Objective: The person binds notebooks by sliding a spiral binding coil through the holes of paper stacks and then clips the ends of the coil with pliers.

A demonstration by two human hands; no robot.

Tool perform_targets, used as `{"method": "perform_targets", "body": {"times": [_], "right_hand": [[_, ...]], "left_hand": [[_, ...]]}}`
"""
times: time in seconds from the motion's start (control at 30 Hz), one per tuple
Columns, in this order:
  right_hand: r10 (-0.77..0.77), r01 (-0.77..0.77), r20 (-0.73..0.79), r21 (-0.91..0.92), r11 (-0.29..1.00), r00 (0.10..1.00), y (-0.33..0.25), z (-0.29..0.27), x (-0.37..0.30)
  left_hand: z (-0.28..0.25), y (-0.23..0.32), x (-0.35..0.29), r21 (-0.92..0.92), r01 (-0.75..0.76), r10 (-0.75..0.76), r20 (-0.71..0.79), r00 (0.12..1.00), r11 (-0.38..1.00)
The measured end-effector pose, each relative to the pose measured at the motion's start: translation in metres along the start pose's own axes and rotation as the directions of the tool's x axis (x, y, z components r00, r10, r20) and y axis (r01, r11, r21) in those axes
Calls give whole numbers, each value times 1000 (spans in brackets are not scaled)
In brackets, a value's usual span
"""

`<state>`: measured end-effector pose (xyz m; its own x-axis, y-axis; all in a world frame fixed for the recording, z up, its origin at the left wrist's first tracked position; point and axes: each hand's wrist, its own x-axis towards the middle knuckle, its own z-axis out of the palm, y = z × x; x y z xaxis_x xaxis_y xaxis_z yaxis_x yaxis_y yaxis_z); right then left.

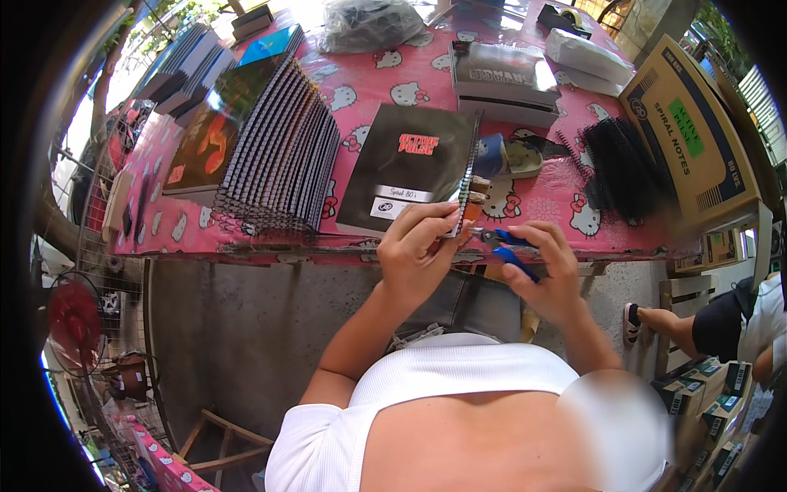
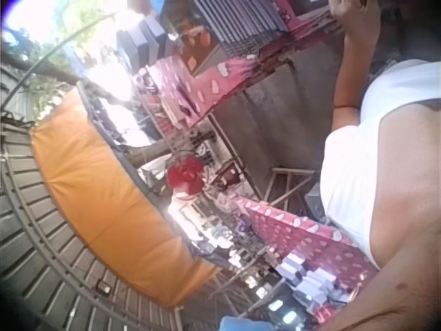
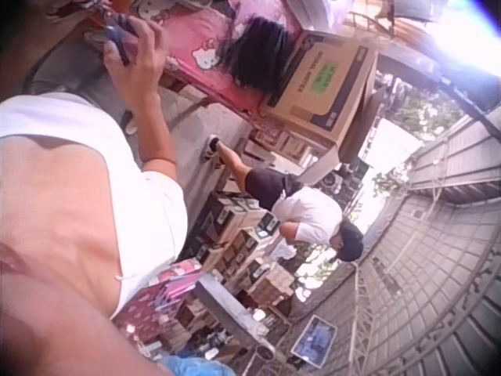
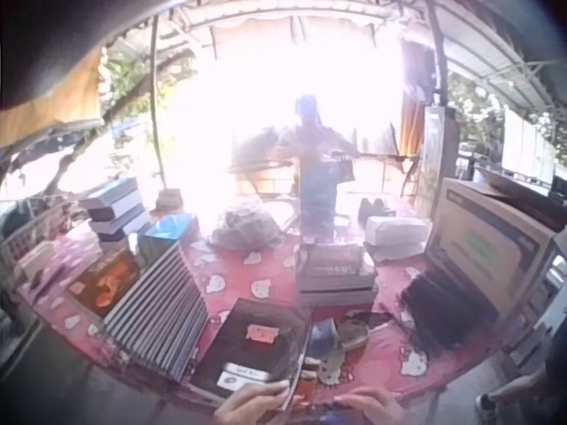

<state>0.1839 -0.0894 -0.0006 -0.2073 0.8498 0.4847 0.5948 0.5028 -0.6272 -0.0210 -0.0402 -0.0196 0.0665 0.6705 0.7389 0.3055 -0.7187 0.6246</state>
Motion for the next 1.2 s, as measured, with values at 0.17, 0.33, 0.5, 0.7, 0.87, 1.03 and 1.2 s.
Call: {"method": "perform_targets", "body": {"times": [0.17, 0.33, 0.5, 0.7, 0.87, 1.03, 1.2], "right_hand": [[93, -97, 35, 107, 989, 995, -21, 12, 1], [197, -766, 769, 633, -109, 608, 8, 3, 4], [444, -447, 110, 419, 790, 889, 66, 14, 2], [-115, 54, -106, -457, 888, 988, 121, 1, 32], [-147, -50, -434, -410, 911, 889, 189, -38, 145], [367, -516, -453, -264, 815, 812, 294, -73, 224], [757, -757, -66, 37, 653, 650, 278, -32, 234]], "left_hand": [[1, 3, 0, -7, 9, -9, -12, 1000, 1000], [-4, 3, 0, 21, -112, 112, -43, 993, 994], [-52, -5, 70, 341, -145, 243, -265, 933, 929], [-219, 12, 144, 153, 68, 95, -847, 523, 986], [-297, -106, 115, 111, 380, -208, -682, 701, 918], [-261, -110, 119, -108, 259, -250, -747, 616, 960], [-284, -111, 104, -30, 291, -213, -755, 621, 956]]}}
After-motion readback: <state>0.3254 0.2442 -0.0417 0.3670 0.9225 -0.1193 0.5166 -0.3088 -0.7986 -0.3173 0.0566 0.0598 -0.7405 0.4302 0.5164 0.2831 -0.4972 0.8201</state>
